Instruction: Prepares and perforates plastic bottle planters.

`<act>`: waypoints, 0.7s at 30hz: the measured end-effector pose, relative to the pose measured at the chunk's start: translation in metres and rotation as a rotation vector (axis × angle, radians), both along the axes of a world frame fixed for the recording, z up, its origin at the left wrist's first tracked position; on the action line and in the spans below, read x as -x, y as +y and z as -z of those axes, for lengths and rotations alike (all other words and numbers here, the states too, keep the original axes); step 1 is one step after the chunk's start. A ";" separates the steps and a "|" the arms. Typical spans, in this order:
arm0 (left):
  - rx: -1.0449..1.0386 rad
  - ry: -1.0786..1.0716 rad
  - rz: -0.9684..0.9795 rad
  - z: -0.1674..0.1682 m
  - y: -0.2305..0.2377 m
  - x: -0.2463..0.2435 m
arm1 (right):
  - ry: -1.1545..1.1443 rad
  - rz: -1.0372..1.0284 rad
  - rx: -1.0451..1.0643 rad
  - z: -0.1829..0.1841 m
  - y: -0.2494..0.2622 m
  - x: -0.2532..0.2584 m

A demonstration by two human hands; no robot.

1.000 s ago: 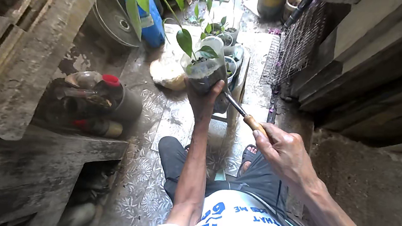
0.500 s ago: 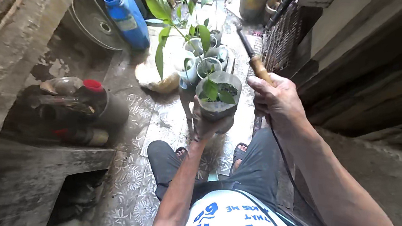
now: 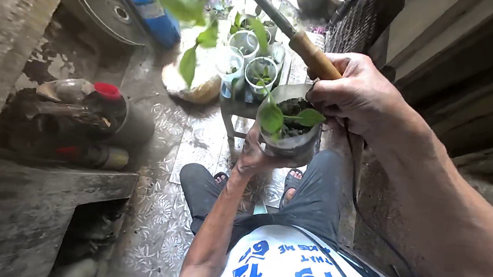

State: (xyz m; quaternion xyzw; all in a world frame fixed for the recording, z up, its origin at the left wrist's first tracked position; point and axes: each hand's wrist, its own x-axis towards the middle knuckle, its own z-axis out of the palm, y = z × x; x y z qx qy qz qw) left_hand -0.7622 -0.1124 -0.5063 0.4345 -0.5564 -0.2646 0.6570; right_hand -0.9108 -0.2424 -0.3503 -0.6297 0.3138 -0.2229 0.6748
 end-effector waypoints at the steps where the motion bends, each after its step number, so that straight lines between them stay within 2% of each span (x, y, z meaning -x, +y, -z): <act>1: 0.038 0.028 0.070 -0.006 -0.002 -0.002 | -0.006 -0.014 0.013 -0.008 0.000 0.001; 3: 0.040 0.069 0.159 -0.024 -0.003 -0.002 | -0.014 -0.022 0.025 -0.021 0.003 0.003; 5: 0.020 0.020 0.142 -0.040 -0.007 -0.002 | -0.036 -0.011 0.030 -0.030 0.003 0.005; 10: 0.148 0.033 0.266 -0.063 -0.035 -0.020 | -0.107 -0.032 0.063 -0.039 -0.002 0.007; 12: 0.108 -0.008 0.215 -0.070 -0.041 -0.024 | -0.114 -0.023 0.070 -0.043 -0.007 0.004; 15: 0.046 -0.143 -0.012 -0.074 -0.039 -0.019 | -0.099 -0.041 0.121 -0.047 -0.019 -0.002; 21: 0.015 -0.172 -0.200 -0.070 -0.041 -0.018 | -0.073 -0.007 0.115 -0.033 -0.032 -0.022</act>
